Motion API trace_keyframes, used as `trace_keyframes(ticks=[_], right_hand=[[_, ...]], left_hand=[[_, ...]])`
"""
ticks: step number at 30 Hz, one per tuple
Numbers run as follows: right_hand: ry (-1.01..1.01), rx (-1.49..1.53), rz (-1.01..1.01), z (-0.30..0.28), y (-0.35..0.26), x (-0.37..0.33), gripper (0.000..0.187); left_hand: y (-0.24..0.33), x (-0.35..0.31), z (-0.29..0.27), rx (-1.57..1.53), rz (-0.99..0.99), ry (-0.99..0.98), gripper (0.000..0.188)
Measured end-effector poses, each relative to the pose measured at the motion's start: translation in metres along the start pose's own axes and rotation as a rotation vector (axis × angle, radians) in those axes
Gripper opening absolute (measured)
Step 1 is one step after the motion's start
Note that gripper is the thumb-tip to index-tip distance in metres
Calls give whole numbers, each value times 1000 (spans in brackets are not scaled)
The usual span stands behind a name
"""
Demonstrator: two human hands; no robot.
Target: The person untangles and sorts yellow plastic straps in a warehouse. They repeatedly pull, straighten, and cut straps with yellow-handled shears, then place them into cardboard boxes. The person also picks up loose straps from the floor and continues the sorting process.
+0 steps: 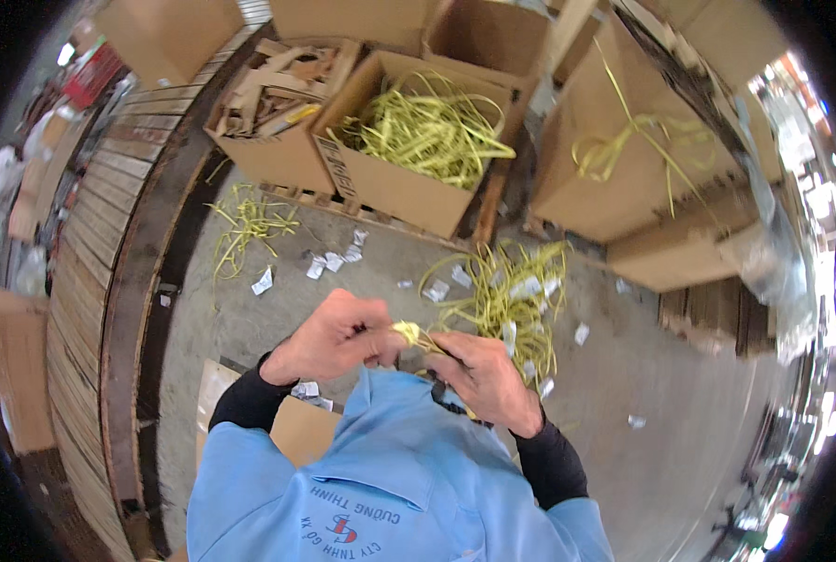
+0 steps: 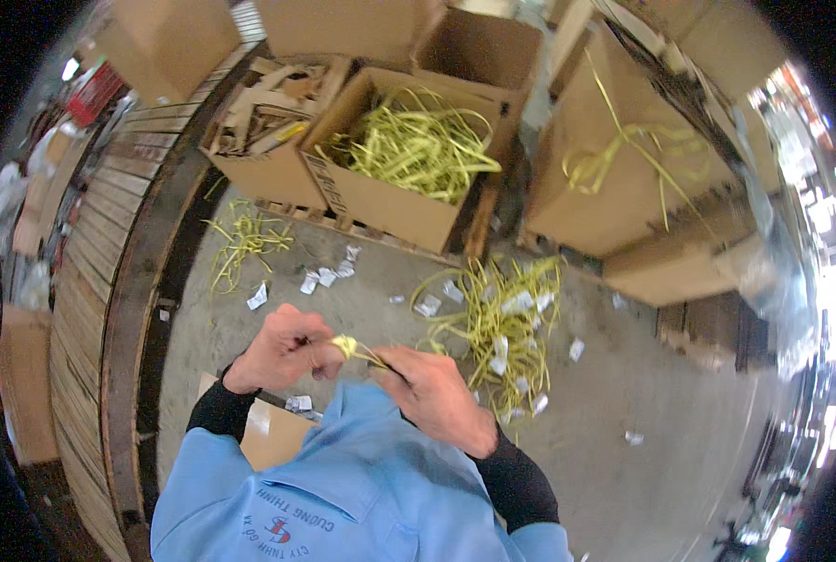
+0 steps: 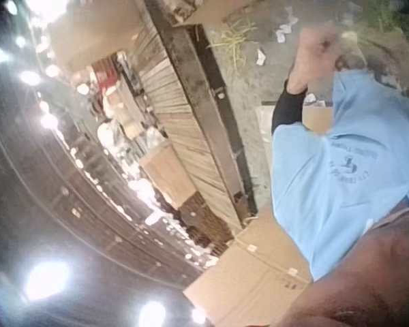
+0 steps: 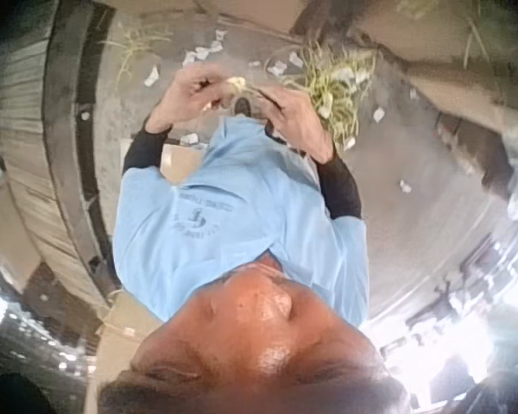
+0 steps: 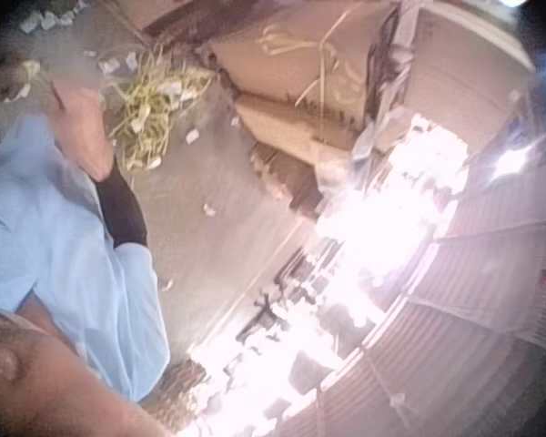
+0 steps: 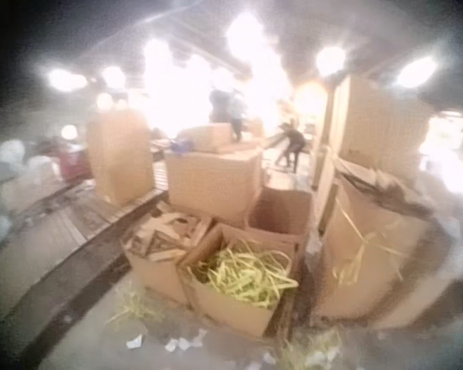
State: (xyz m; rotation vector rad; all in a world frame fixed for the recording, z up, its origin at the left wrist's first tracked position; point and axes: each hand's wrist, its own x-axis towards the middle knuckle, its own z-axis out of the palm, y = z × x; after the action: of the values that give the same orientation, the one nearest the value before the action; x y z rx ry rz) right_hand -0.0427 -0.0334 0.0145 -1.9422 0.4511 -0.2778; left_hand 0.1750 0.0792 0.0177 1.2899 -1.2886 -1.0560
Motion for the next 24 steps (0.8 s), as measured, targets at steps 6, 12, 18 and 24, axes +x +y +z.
trace_keyframes(ticks=[6,12,18,24], right_hand=[[0,-87,12,20,8,51,25],[-108,47,-101,63,-5,131,26],[-31,945,240,116,-10,204,22],[290,798,-32,173,3,272,15]], left_hand=[[9,-26,-54,748,261,342,21],[-9,-57,-96,964,37,243,31],[-55,-67,-138,189,-467,244,19],[-110,-20,-137,-549,-142,730,31]])
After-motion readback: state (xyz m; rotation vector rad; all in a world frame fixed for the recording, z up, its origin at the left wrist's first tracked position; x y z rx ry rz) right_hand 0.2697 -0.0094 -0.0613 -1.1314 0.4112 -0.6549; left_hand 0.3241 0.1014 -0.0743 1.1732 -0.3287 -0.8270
